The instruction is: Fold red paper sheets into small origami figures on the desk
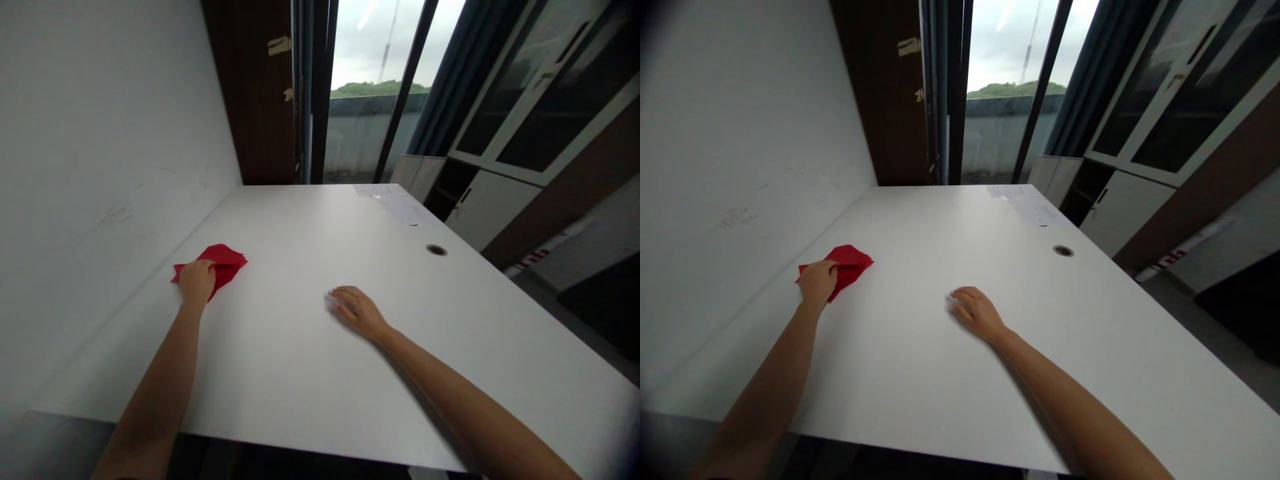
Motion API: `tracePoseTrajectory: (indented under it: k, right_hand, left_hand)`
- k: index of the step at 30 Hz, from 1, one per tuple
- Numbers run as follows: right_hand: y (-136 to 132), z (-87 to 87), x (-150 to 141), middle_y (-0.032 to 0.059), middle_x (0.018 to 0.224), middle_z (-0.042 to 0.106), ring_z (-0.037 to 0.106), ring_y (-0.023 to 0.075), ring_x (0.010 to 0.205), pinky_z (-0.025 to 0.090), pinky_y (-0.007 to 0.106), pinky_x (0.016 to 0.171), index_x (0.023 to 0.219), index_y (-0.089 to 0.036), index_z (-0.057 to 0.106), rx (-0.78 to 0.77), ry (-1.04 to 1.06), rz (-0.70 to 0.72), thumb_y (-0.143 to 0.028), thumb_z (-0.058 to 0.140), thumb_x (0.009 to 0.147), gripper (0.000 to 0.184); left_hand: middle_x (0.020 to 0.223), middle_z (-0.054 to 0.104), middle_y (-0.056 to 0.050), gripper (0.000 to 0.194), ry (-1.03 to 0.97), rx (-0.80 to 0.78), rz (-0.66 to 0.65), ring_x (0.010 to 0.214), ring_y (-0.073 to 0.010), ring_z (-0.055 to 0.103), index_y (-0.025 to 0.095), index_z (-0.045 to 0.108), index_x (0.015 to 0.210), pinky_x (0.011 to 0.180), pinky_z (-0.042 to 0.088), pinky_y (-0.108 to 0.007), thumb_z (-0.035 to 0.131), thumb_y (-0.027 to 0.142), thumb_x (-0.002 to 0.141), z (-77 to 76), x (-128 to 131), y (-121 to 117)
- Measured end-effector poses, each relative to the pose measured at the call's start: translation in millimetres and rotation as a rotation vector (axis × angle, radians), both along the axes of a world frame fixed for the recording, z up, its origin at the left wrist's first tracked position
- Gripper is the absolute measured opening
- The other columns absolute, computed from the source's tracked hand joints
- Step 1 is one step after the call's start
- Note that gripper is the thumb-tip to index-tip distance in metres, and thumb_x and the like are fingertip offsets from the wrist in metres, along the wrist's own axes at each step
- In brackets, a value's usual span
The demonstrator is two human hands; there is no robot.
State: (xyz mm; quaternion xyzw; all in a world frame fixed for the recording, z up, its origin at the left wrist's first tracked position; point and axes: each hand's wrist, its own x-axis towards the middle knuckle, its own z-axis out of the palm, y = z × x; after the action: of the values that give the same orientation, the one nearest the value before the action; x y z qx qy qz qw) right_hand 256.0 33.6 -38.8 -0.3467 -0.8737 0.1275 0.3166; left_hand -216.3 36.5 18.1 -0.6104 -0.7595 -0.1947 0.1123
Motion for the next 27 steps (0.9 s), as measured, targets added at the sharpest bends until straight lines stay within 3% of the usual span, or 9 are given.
tracePoseTrajectory:
  k: [2, 4, 8, 12, 15, 19, 22, 27]
  right_hand:
    - [0, 1.1, 0, 0.0093, 0.123, 0.064, 0.058, 0.0255, 0.115, 0.047, 0.044, 0.101, 0.126, -0.024, 0.062, -0.007, 0.029, 0.004, -0.034, 0.048, 0.099, 0.031]
    - [0, 2.5, 0, 0.0088, 0.121, 0.065, 0.058, 0.0254, 0.113, 0.046, 0.044, 0.100, 0.123, -0.025, 0.064, -0.023, 0.074, -0.007, -0.033, 0.048, 0.099, 0.029]
    - [2, 6.7, -2, 0.0091, 0.114, 0.067, 0.060, 0.0262, 0.109, 0.047, 0.043, 0.097, 0.116, -0.026, 0.068, -0.102, 0.241, -0.100, -0.037, 0.050, 0.098, 0.027]
    - [1, 13.5, -9, 0.0076, 0.123, 0.064, 0.060, 0.0257, 0.111, 0.046, 0.042, 0.097, 0.120, -0.027, 0.066, -0.355, 0.470, -0.149, -0.044, 0.053, 0.096, 0.032]
    - [-3, 16.1, -17, 0.0056, 0.127, 0.063, 0.057, 0.0250, 0.116, 0.044, 0.039, 0.099, 0.123, -0.026, 0.065, -0.564, 0.635, -0.044, -0.048, 0.054, 0.095, 0.037]
    - [-8, 12.4, -25, 0.0049, 0.106, 0.071, 0.063, 0.0226, 0.092, 0.049, 0.033, 0.080, 0.107, -0.022, 0.071, -0.846, 0.853, 0.008, -0.054, 0.056, 0.092, 0.037]
    - [-5, 10.9, -25, 0.0040, 0.097, 0.072, 0.063, 0.0215, 0.084, 0.048, 0.030, 0.075, 0.093, -0.021, 0.072, -0.908, 1.041, -0.008, -0.055, 0.062, 0.088, 0.036]
    - [5, 11.8, -16, 0.0047, 0.105, 0.072, 0.064, 0.0223, 0.089, 0.050, 0.029, 0.071, 0.104, -0.023, 0.071, -1.003, 1.228, -0.070, -0.062, 0.061, 0.086, 0.044]
  left_hand:
    - [0.113, 0.068, -0.017, 0.037, -0.038, 0.129, 0.010, 0.106, -0.0321, 0.060, 0.013, 0.068, 0.112, 0.096, 0.040, -0.046, 0.040, 0.028, 0.093, 11.2, 15, -1]
    - [0.115, 0.068, -0.014, 0.035, -0.143, 0.245, -0.087, 0.106, -0.0305, 0.060, 0.015, 0.069, 0.112, 0.097, 0.041, -0.043, 0.043, 0.030, 0.094, 23.5, 36, -3]
    - [0.106, 0.071, -0.009, 0.031, -0.720, 0.432, -0.328, 0.100, -0.0245, 0.064, 0.017, 0.070, 0.108, 0.094, 0.045, -0.037, 0.059, 0.039, 0.089, 37.6, 94, -8]
    - [0.105, 0.072, -0.009, 0.036, -1.576, 0.313, -0.566, 0.095, -0.0228, 0.067, 0.017, 0.066, 0.108, 0.087, 0.050, -0.036, 0.070, 0.041, 0.083, 29.3, 151, -12]
    - [0.110, 0.071, -0.009, 0.037, -1.885, 0.161, -0.621, 0.101, -0.0232, 0.067, 0.018, 0.065, 0.108, 0.090, 0.051, -0.035, 0.076, 0.037, 0.079, 16.5, 177, -16]
    - [0.116, 0.069, -0.009, 0.038, -2.014, 0.052, -0.580, 0.109, -0.0238, 0.064, 0.018, 0.065, 0.112, 0.092, 0.052, -0.036, 0.077, 0.034, 0.080, 2.3, 193, -20]
    - [0.117, 0.069, -0.010, 0.039, -2.005, -0.028, -0.551, 0.111, -0.0246, 0.063, 0.017, 0.066, 0.113, 0.092, 0.052, -0.035, 0.077, 0.033, 0.079, -7.8, 201, -21]
    - [0.114, 0.070, -0.011, 0.044, -1.878, -0.140, -0.545, 0.104, -0.0256, 0.065, 0.017, 0.066, 0.115, 0.088, 0.052, -0.037, 0.077, 0.037, 0.077, -29.2, 206, -19]
